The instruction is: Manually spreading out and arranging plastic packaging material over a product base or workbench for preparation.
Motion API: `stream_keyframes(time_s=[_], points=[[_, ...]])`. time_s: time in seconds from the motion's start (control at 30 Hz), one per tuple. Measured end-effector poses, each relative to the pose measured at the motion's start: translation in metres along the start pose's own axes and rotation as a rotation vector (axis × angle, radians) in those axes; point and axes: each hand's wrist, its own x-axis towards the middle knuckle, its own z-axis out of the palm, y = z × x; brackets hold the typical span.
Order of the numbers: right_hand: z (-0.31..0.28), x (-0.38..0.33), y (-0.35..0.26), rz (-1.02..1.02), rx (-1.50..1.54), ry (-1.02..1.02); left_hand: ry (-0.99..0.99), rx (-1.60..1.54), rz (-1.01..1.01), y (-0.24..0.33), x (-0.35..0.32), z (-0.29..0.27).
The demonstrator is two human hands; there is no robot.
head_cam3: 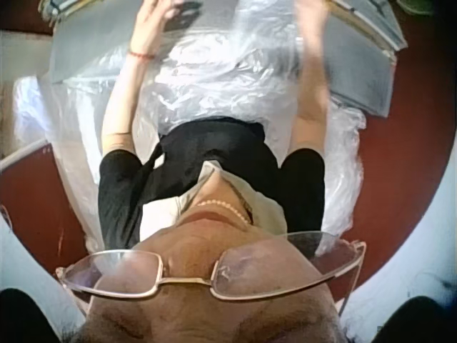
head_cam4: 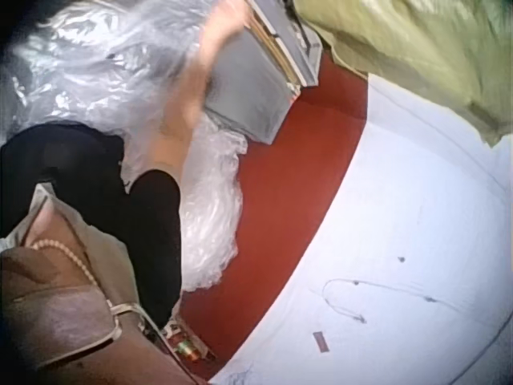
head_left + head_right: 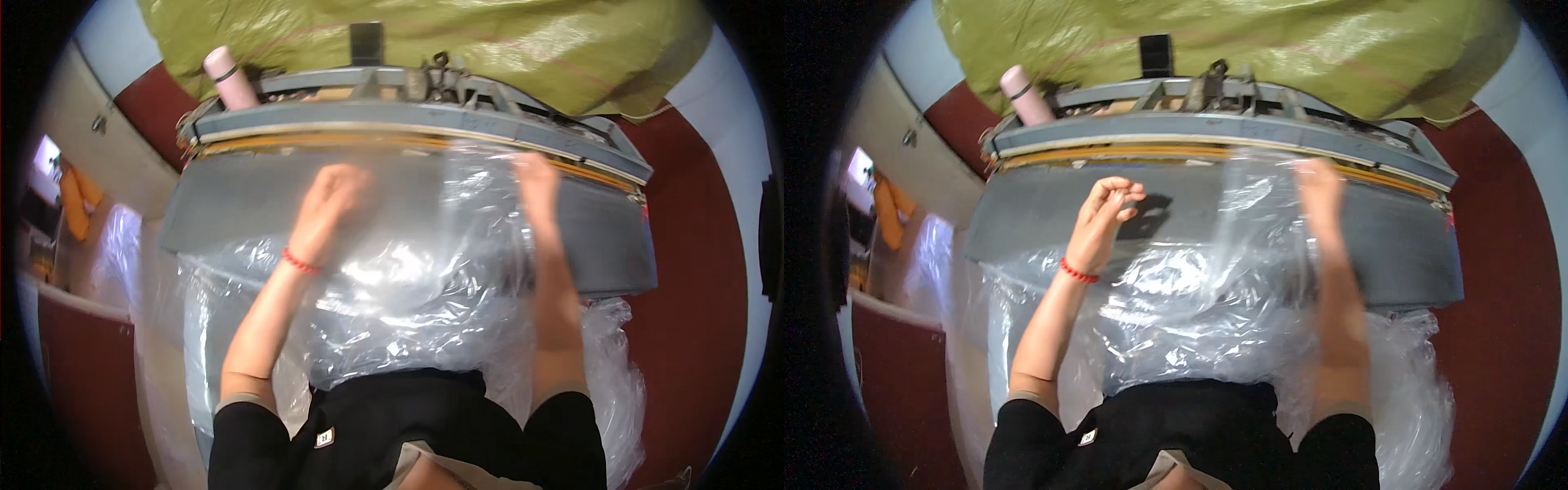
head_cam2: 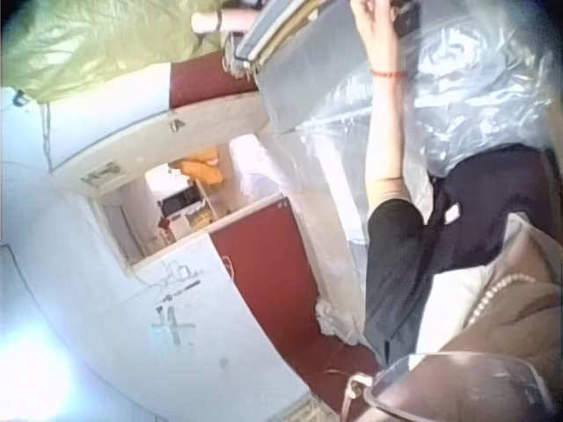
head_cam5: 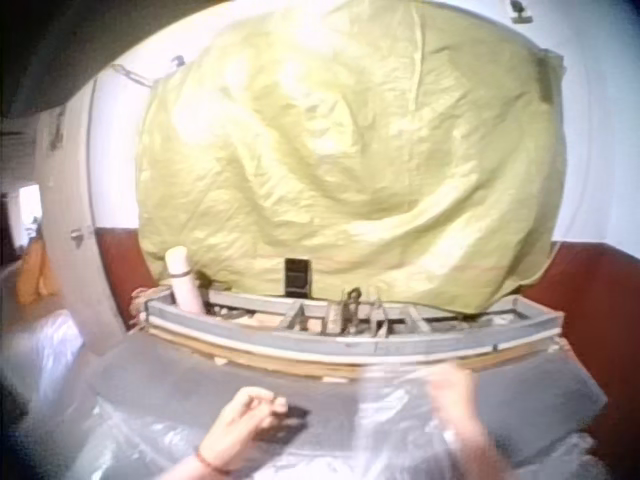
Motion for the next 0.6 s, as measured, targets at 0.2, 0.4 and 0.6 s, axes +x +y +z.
stream_keyframes(time_s=[0.2, 0.4, 0.6], points=[[-0.277, -0.025, 0.180, 0.497, -0.514, 0.526, -0.158, 0.989, 0.278, 0.046, -0.083, -0.112], [-0.462, -0.108, 0.286, 0.972, -0.530, 0.600, -0.071, 1.130, 0.215, 0.039, -0.105, -0.156], [-0.260, -0.073, 0.083, -0.069, -0.803, 0.342, -0.480, 1.215, 0.379, 0.009, -0.106, -0.110]])
